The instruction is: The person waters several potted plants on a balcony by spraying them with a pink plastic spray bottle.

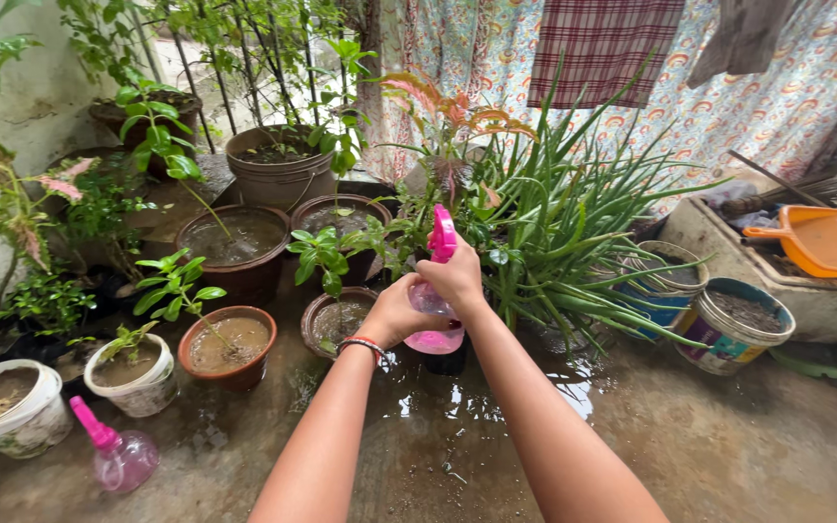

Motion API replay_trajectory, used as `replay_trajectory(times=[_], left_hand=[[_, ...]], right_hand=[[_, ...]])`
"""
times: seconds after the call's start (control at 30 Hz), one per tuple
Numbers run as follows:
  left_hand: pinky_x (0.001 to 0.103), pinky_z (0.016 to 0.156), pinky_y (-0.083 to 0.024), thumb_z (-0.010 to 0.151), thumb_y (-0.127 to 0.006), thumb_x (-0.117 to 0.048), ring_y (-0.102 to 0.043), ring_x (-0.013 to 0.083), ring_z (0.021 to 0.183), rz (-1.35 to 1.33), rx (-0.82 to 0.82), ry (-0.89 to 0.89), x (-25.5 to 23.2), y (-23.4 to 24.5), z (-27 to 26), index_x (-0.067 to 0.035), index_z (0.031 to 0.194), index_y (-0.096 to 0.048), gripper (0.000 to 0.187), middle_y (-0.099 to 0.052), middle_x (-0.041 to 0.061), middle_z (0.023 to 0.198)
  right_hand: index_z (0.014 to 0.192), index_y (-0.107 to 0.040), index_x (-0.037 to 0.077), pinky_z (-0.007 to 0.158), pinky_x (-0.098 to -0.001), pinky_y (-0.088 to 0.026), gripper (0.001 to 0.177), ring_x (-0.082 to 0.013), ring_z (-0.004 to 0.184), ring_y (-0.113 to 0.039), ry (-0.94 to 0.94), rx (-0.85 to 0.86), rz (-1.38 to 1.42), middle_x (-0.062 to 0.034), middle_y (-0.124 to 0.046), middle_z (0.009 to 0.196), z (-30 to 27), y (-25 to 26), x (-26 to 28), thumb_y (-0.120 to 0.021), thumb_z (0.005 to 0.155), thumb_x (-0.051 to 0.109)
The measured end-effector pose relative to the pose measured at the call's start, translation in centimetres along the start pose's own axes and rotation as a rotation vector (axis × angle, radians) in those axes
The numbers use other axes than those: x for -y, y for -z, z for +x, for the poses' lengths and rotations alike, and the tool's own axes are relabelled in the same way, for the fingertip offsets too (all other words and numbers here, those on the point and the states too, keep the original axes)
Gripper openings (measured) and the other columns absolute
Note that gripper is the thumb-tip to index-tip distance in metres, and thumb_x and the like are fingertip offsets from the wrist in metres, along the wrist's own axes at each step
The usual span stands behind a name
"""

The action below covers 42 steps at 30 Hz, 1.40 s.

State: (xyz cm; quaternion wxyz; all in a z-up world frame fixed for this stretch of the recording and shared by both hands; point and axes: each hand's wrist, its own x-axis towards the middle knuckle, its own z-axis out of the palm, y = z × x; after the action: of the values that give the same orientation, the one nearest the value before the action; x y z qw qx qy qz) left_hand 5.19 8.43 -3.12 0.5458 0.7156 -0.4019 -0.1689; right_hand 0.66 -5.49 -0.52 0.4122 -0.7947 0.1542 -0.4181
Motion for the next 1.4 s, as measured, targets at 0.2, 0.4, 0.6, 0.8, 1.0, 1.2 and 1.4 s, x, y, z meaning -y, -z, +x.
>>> replay_trajectory(times=[0.2, 0.4, 0.6, 0.8, 1.0, 1.2, 1.4], left_hand=[[0.031, 0.099, -0.052, 0.048, -0.097, -0.029, -0.070, 0.0146, 0.109, -0.016, -0.003, 0.001, -0.8, -0.2, -0.3, -0.005, 0.130, -0.061, 0.092, -0.073, 0.005, 0.122], [0.031, 0.098, -0.053, 0.049, -0.096, -0.030, -0.070, 0.0139, 0.108, -0.034, -0.010, -0.009, -0.9, -0.1, -0.4, -0.006, 0.129, -0.063, 0.090, -0.073, 0.005, 0.121], [0.031, 0.098, -0.053, 0.049, -0.097, -0.027, -0.070, 0.0152, 0.108, -0.058, 0.025, -0.005, 0.6, 0.0, -0.5, -0.007, 0.130, -0.061, 0.090, -0.073, 0.005, 0.120], [0.032, 0.101, -0.052, 0.052, -0.097, -0.024, -0.068, 0.0152, 0.113, -0.113, 0.127, -0.016, 3.7, 0.6, -0.1, -0.005, 0.132, -0.057, 0.091, -0.071, 0.005, 0.123], [0.033, 0.100, -0.053, 0.053, -0.095, -0.025, -0.068, 0.0163, 0.111, -0.102, 0.225, 0.079, 6.5, 0.7, 0.3, -0.003, 0.128, -0.060, 0.086, -0.072, 0.005, 0.120], [0.030, 0.101, -0.050, 0.056, -0.097, -0.029, -0.067, 0.0124, 0.112, -0.002, 0.208, 0.078, 8.7, 0.5, 0.6, -0.005, 0.126, -0.062, 0.082, -0.072, 0.004, 0.122], [0.032, 0.096, -0.054, 0.058, -0.093, -0.030, -0.071, 0.0154, 0.104, -0.063, 0.267, 0.067, 9.3, 0.4, 0.8, -0.005, 0.118, -0.071, 0.069, -0.077, 0.003, 0.113]], right_hand=[[0.098, -0.070, 0.006, 0.075, -0.0311, -0.057, 0.036, -0.0160, 0.076, -0.072, 0.015, 0.007, 0.006, -0.0048, -0.074, 0.084, 0.1, 0.1, -0.4, -0.078, 0.064, 0.015], [0.100, -0.068, 0.006, 0.075, -0.0309, -0.056, 0.039, -0.0160, 0.078, -0.071, 0.022, 0.013, 0.024, -0.0047, -0.073, 0.088, -0.1, 0.3, 0.5, -0.079, 0.063, 0.015], [0.101, -0.069, 0.006, 0.075, -0.0308, -0.056, 0.038, -0.0165, 0.078, -0.071, 0.028, 0.016, 0.021, -0.0051, -0.074, 0.088, -1.1, 0.1, 0.7, -0.077, 0.065, 0.014], [0.100, -0.069, 0.006, 0.075, -0.0299, -0.056, 0.037, -0.0163, 0.078, -0.072, -0.028, 0.084, 0.024, -0.0055, -0.074, 0.085, -1.7, -1.7, -0.6, -0.078, 0.065, 0.014], [0.102, -0.067, 0.007, 0.074, -0.0328, -0.056, 0.043, -0.0176, 0.075, -0.070, -0.120, 0.175, 0.011, -0.0057, -0.072, 0.085, -2.5, -3.5, -2.4, -0.079, 0.061, 0.011], [0.095, -0.068, 0.003, 0.072, -0.0336, -0.059, 0.035, -0.0175, 0.073, -0.071, -0.245, 0.239, -0.004, -0.0076, -0.073, 0.082, -2.6, -4.6, -4.5, -0.079, 0.063, 0.013], [0.100, -0.068, 0.005, 0.072, -0.0322, -0.057, 0.042, -0.0163, 0.073, -0.068, -0.233, 0.276, 0.069, -0.0070, -0.072, 0.084, -2.5, -5.2, -5.6, -0.079, 0.060, 0.012]])
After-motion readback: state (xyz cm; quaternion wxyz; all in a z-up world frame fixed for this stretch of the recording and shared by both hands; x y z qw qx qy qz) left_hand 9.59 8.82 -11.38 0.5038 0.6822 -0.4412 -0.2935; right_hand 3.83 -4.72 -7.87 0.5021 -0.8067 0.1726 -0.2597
